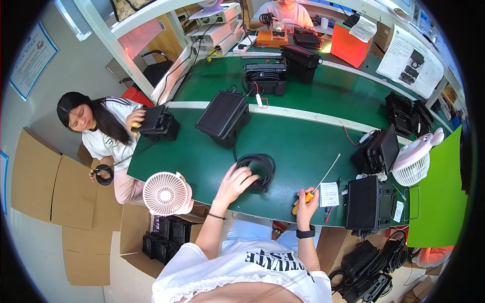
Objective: Assembling and inspecting electronic monitoring units at a workshop station.
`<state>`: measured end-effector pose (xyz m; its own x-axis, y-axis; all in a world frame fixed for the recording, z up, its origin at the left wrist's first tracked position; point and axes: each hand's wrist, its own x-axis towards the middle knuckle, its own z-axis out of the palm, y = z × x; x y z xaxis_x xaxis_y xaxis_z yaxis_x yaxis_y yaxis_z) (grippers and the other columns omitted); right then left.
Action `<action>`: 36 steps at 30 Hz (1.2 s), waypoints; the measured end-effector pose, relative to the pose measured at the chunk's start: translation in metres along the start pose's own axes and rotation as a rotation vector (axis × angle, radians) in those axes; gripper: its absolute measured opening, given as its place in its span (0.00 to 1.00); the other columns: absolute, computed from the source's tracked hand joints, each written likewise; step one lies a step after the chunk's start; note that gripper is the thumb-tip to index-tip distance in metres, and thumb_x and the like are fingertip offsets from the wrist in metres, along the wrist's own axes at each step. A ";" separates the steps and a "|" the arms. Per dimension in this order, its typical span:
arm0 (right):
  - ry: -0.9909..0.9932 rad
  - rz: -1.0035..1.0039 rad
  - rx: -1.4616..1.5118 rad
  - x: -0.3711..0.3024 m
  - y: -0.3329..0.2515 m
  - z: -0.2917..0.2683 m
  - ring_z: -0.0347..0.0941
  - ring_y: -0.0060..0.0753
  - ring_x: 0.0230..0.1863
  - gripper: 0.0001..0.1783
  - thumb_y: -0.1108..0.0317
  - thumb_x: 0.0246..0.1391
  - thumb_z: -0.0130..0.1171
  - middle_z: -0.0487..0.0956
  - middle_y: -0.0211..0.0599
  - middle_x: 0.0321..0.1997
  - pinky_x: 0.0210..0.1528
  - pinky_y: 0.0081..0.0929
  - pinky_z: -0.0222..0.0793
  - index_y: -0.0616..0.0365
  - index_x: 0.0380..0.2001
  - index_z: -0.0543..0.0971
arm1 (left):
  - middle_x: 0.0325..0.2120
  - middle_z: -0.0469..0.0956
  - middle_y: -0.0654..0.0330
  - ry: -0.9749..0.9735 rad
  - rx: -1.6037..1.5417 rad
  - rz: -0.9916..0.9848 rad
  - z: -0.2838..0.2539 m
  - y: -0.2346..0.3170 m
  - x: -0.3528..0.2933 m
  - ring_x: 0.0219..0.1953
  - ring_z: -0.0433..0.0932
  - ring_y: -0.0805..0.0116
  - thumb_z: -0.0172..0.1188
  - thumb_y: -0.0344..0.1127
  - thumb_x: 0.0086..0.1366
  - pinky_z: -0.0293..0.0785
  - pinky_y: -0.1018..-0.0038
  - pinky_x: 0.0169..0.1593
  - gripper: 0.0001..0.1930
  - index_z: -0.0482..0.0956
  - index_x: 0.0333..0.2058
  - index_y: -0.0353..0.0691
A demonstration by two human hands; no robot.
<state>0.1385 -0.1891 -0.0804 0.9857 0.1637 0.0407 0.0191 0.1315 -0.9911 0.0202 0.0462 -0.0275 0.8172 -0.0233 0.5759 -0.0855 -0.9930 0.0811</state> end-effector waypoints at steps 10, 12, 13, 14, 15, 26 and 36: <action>-0.020 0.025 -0.013 -0.002 -0.001 0.000 0.72 0.18 0.20 0.08 0.73 0.61 0.58 0.77 0.34 0.26 0.18 0.18 0.67 0.57 0.35 0.68 | 0.43 0.69 0.54 0.442 0.314 -0.442 -0.011 -0.041 0.106 0.54 0.68 0.50 0.73 0.34 0.47 0.60 0.41 0.63 0.33 0.71 0.54 0.46; -0.021 0.023 -0.021 -0.002 -0.002 0.000 0.72 0.18 0.20 0.08 0.74 0.61 0.58 0.77 0.34 0.26 0.18 0.18 0.67 0.57 0.36 0.68 | 0.45 0.72 0.51 0.408 0.404 -0.592 -0.003 -0.057 0.112 0.53 0.70 0.49 0.68 0.46 0.57 0.59 0.43 0.64 0.33 0.68 0.57 0.38; -0.019 0.023 -0.020 -0.002 -0.002 0.000 0.72 0.18 0.20 0.08 0.74 0.61 0.58 0.77 0.34 0.26 0.18 0.18 0.67 0.57 0.36 0.68 | 0.46 0.74 0.48 0.282 0.349 -0.697 -0.006 -0.062 0.114 0.53 0.72 0.49 0.62 0.55 0.62 0.58 0.42 0.64 0.37 0.66 0.59 0.33; -0.019 0.019 -0.015 -0.001 -0.002 -0.001 0.72 0.18 0.20 0.08 0.74 0.61 0.58 0.77 0.34 0.26 0.18 0.17 0.67 0.57 0.36 0.68 | 0.45 0.76 0.48 0.209 0.332 -0.693 -0.010 -0.068 0.116 0.52 0.73 0.49 0.62 0.56 0.61 0.58 0.42 0.64 0.37 0.65 0.60 0.33; -0.020 0.014 -0.011 -0.001 -0.001 -0.001 0.72 0.18 0.20 0.07 0.74 0.61 0.58 0.77 0.34 0.26 0.18 0.17 0.67 0.57 0.36 0.68 | 0.44 0.77 0.48 0.138 0.314 -0.689 -0.013 -0.073 0.118 0.51 0.74 0.49 0.62 0.56 0.61 0.58 0.41 0.64 0.37 0.65 0.60 0.34; -0.028 0.046 -0.019 -0.002 -0.003 -0.002 0.71 0.18 0.20 0.07 0.73 0.61 0.58 0.76 0.33 0.26 0.18 0.17 0.67 0.57 0.36 0.68 | 0.66 0.46 0.40 0.673 0.037 -0.834 0.053 -0.019 0.100 0.68 0.46 0.35 0.82 0.50 0.36 0.49 0.41 0.68 0.56 0.60 0.64 0.49; -0.051 0.040 -0.029 -0.002 -0.003 -0.002 0.70 0.18 0.22 0.07 0.73 0.62 0.57 0.74 0.32 0.28 0.19 0.16 0.66 0.56 0.37 0.68 | 0.65 0.44 0.43 0.824 -0.114 -0.915 0.062 -0.067 0.108 0.63 0.57 0.36 0.79 0.27 0.35 0.62 0.51 0.66 0.54 0.59 0.62 0.47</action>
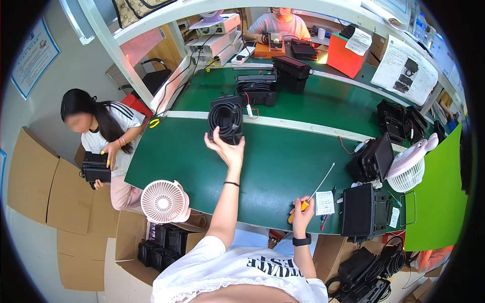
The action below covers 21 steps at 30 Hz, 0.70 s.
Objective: Assembling and inspecting electronic monitoring units at a workshop station.
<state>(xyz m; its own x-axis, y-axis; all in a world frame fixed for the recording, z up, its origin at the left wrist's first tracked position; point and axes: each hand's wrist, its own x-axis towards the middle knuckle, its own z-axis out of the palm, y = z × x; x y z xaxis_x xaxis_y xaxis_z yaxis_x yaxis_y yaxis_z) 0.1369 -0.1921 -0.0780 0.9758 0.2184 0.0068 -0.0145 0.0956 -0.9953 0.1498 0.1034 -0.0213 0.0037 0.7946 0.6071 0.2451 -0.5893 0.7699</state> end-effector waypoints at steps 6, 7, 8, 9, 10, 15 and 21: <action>0.016 -0.019 0.018 0.001 0.003 0.001 0.70 0.17 0.19 0.07 0.74 0.61 0.57 0.76 0.33 0.26 0.18 0.17 0.66 0.57 0.35 0.68 | 0.65 0.41 0.40 0.172 0.111 -0.021 -0.023 -0.042 0.048 0.65 0.56 0.35 0.79 0.20 0.33 0.61 0.52 0.67 0.54 0.60 0.62 0.48; 0.007 -0.015 0.031 0.001 0.003 0.003 0.70 0.17 0.19 0.07 0.74 0.61 0.57 0.76 0.33 0.25 0.18 0.17 0.66 0.57 0.35 0.68 | 0.66 0.40 0.40 0.221 0.153 -0.025 -0.030 -0.052 0.058 0.66 0.54 0.35 0.79 0.20 0.34 0.61 0.53 0.67 0.55 0.60 0.63 0.48; 0.012 -0.013 0.031 0.001 0.003 0.003 0.70 0.17 0.19 0.07 0.74 0.61 0.57 0.76 0.33 0.25 0.18 0.17 0.66 0.57 0.35 0.68 | 0.66 0.39 0.40 0.250 0.184 -0.063 -0.034 -0.055 0.066 0.66 0.53 0.34 0.79 0.20 0.34 0.61 0.53 0.67 0.55 0.60 0.63 0.49; 0.016 -0.012 0.016 0.001 0.002 0.002 0.70 0.17 0.19 0.07 0.74 0.61 0.57 0.76 0.33 0.25 0.18 0.17 0.66 0.57 0.35 0.68 | 0.66 0.39 0.40 0.274 0.238 -0.077 -0.040 -0.058 0.074 0.66 0.53 0.34 0.79 0.20 0.35 0.61 0.52 0.67 0.55 0.59 0.64 0.49; 0.013 -0.011 0.002 0.001 0.000 0.002 0.70 0.17 0.19 0.07 0.74 0.61 0.57 0.77 0.33 0.25 0.18 0.18 0.66 0.57 0.35 0.68 | 0.67 0.38 0.39 0.296 0.264 -0.093 -0.047 -0.063 0.083 0.67 0.54 0.35 0.79 0.20 0.36 0.62 0.53 0.67 0.56 0.58 0.65 0.50; -0.001 0.005 -0.009 0.001 -0.002 0.002 0.70 0.17 0.18 0.07 0.74 0.61 0.57 0.76 0.33 0.25 0.18 0.17 0.66 0.57 0.35 0.68 | 0.70 0.33 0.37 0.357 0.280 -0.166 -0.065 -0.085 0.103 0.71 0.45 0.36 0.76 0.17 0.40 0.56 0.54 0.70 0.60 0.50 0.69 0.51; 0.011 0.010 0.003 0.002 -0.004 0.000 0.70 0.17 0.19 0.07 0.75 0.61 0.56 0.76 0.32 0.25 0.19 0.17 0.66 0.57 0.35 0.68 | 0.70 0.39 0.38 0.433 0.625 -0.213 -0.045 -0.052 0.094 0.70 0.48 0.36 0.78 0.28 0.40 0.53 0.46 0.68 0.63 0.45 0.71 0.49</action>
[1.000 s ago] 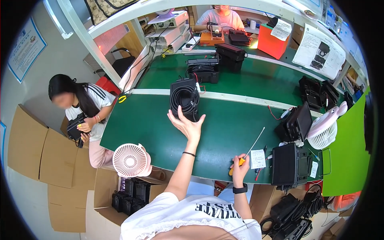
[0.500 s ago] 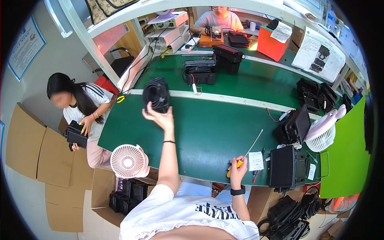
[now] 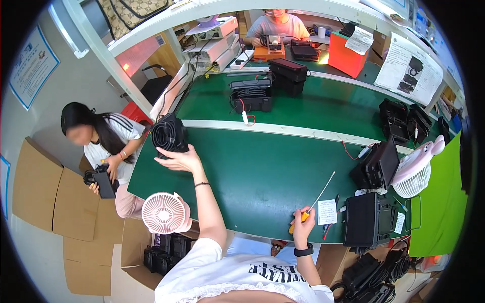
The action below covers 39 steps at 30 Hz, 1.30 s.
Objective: Assembling and inspecting electronic monitoring units at a workshop station.
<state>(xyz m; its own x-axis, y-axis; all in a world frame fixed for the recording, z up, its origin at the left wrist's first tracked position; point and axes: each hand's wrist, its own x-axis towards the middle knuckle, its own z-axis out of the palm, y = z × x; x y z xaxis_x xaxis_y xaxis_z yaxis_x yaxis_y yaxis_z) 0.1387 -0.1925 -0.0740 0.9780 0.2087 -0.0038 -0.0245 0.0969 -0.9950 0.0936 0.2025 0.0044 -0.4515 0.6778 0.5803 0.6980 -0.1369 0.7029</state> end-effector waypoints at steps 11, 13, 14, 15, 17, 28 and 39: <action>-0.008 0.033 -0.041 -0.003 -0.003 0.003 0.74 0.19 0.23 0.08 0.77 0.58 0.59 0.77 0.34 0.25 0.20 0.20 0.72 0.60 0.32 0.68 | 0.49 0.77 0.54 -0.801 -0.632 1.089 0.088 0.158 -0.107 0.55 0.74 0.54 0.63 0.30 0.58 0.69 0.60 0.59 0.21 0.76 0.51 0.41; -0.007 -0.012 -0.072 -0.005 0.000 0.002 0.75 0.19 0.22 0.08 0.77 0.57 0.60 0.77 0.34 0.23 0.21 0.20 0.70 0.60 0.32 0.69 | 0.54 0.75 0.53 -0.842 -0.370 1.121 0.113 0.170 -0.125 0.57 0.73 0.54 0.62 0.37 0.59 0.71 0.59 0.57 0.27 0.71 0.58 0.40; -0.015 -0.016 -0.087 -0.005 0.000 0.003 0.75 0.19 0.22 0.08 0.77 0.57 0.60 0.77 0.34 0.23 0.21 0.19 0.70 0.60 0.32 0.69 | 0.52 0.75 0.51 -0.817 -0.181 1.126 0.124 0.173 -0.129 0.52 0.77 0.52 0.62 0.39 0.59 0.76 0.58 0.51 0.30 0.69 0.59 0.40; 0.005 -0.025 -0.078 -0.006 0.001 0.006 0.75 0.20 0.22 0.09 0.77 0.56 0.61 0.77 0.34 0.23 0.23 0.20 0.69 0.60 0.32 0.69 | 0.50 0.75 0.50 -0.889 -0.035 1.053 0.139 0.176 -0.130 0.42 0.81 0.48 0.62 0.41 0.59 0.79 0.55 0.42 0.31 0.67 0.60 0.40; 0.027 -0.018 -0.121 -0.006 0.009 0.003 0.74 0.21 0.22 0.09 0.77 0.55 0.62 0.77 0.35 0.23 0.25 0.20 0.69 0.60 0.31 0.70 | 0.50 0.69 0.51 -0.884 -0.032 1.009 0.144 0.179 -0.138 0.33 0.83 0.46 0.61 0.45 0.61 0.79 0.53 0.34 0.30 0.66 0.59 0.39; 0.017 0.003 -0.143 -0.009 0.009 0.003 0.74 0.23 0.23 0.10 0.74 0.54 0.65 0.77 0.35 0.23 0.26 0.23 0.69 0.59 0.31 0.71 | 0.40 0.71 0.49 -0.776 -0.686 1.119 0.105 0.117 -0.144 0.41 0.74 0.48 0.67 0.32 0.59 0.73 0.58 0.43 0.13 0.74 0.39 0.35; 0.147 -0.228 -0.065 -0.017 0.017 0.005 0.74 0.21 0.23 0.10 0.80 0.52 0.63 0.78 0.36 0.24 0.26 0.22 0.70 0.61 0.29 0.70 | 0.34 0.78 0.56 -1.192 -1.277 1.380 -0.030 0.107 -0.257 0.37 0.77 0.53 0.73 0.31 0.51 0.75 0.61 0.40 0.16 0.75 0.36 0.40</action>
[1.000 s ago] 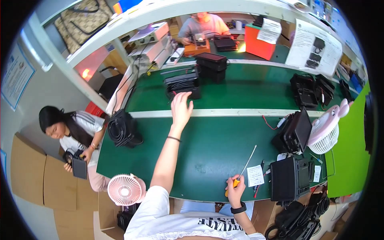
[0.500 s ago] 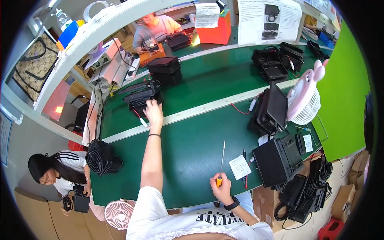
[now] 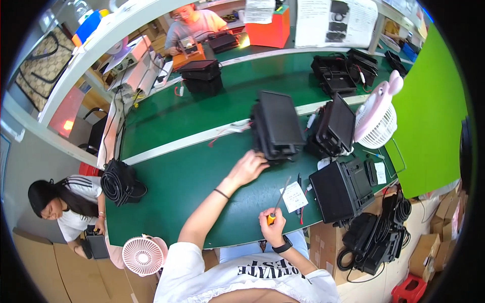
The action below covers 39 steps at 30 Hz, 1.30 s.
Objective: Assembling and inspecting electronic monitoring units at a workshop station.
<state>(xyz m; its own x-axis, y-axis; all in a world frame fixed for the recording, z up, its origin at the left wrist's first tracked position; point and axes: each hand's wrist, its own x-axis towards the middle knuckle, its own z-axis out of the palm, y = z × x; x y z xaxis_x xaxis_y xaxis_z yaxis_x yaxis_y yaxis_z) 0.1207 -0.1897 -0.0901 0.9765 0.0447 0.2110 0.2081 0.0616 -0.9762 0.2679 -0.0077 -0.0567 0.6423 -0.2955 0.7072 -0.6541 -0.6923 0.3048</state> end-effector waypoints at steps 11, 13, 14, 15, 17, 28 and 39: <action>-0.033 0.203 0.178 0.003 -0.009 -0.002 0.74 0.19 0.23 0.09 0.82 0.56 0.58 0.76 0.33 0.25 0.23 0.19 0.70 0.61 0.32 0.68 | 0.33 0.78 0.60 0.195 0.027 0.098 -0.022 -0.022 -0.007 0.33 0.80 0.62 0.68 0.29 0.48 0.78 0.69 0.33 0.12 0.75 0.32 0.48; -0.070 0.206 0.168 0.007 -0.010 -0.002 0.74 0.20 0.23 0.10 0.82 0.55 0.59 0.76 0.34 0.26 0.24 0.19 0.70 0.61 0.31 0.68 | 0.32 0.77 0.57 0.262 0.136 -0.149 -0.039 -0.051 0.004 0.32 0.80 0.57 0.64 0.27 0.55 0.78 0.66 0.33 0.10 0.75 0.35 0.44; -0.083 0.210 0.158 0.008 -0.010 -0.001 0.75 0.20 0.24 0.10 0.83 0.54 0.59 0.77 0.34 0.26 0.25 0.19 0.71 0.61 0.31 0.68 | 0.33 0.76 0.55 0.262 0.131 -0.251 -0.051 -0.067 0.018 0.34 0.79 0.55 0.62 0.27 0.58 0.78 0.66 0.35 0.08 0.75 0.36 0.41; -0.084 0.215 0.120 0.005 -0.004 -0.002 0.76 0.21 0.26 0.10 0.83 0.53 0.60 0.77 0.34 0.27 0.27 0.20 0.72 0.61 0.30 0.68 | 0.36 0.75 0.53 0.233 0.156 -0.410 -0.058 -0.083 0.029 0.35 0.78 0.56 0.61 0.27 0.61 0.77 0.67 0.37 0.06 0.75 0.37 0.39; -0.120 0.215 0.091 0.007 -0.010 -0.002 0.76 0.20 0.27 0.10 0.82 0.52 0.62 0.78 0.34 0.27 0.29 0.20 0.72 0.61 0.29 0.69 | 0.42 0.72 0.53 0.162 0.215 -0.527 -0.075 -0.123 0.047 0.36 0.77 0.59 0.60 0.30 0.63 0.76 0.66 0.40 0.09 0.76 0.42 0.41; -0.131 0.213 -0.166 -0.001 -0.002 -0.006 0.79 0.28 0.24 0.12 0.74 0.47 0.69 0.81 0.36 0.25 0.29 0.23 0.74 0.57 0.27 0.73 | 0.51 0.62 0.41 0.055 0.748 -0.779 -0.064 -0.284 0.088 0.48 0.73 0.38 0.65 0.41 0.61 0.77 0.52 0.46 0.25 0.70 0.56 0.47; -0.131 0.183 -0.174 0.011 -0.011 -0.001 0.76 0.28 0.22 0.11 0.76 0.50 0.68 0.79 0.36 0.23 0.26 0.23 0.71 0.59 0.27 0.72 | 0.45 0.65 0.46 0.425 0.495 -0.767 -0.086 -0.256 0.028 0.44 0.73 0.48 0.70 0.38 0.59 0.73 0.59 0.49 0.17 0.76 0.42 0.38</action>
<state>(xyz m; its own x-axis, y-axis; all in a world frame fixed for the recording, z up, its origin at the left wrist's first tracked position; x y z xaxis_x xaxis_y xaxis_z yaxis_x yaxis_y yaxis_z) 0.1296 -0.1904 -0.0770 0.9855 0.1681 0.0243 0.0467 -0.1306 -0.9903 0.4187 0.2176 -0.0602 0.5612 0.5373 0.6296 0.1777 -0.8212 0.5423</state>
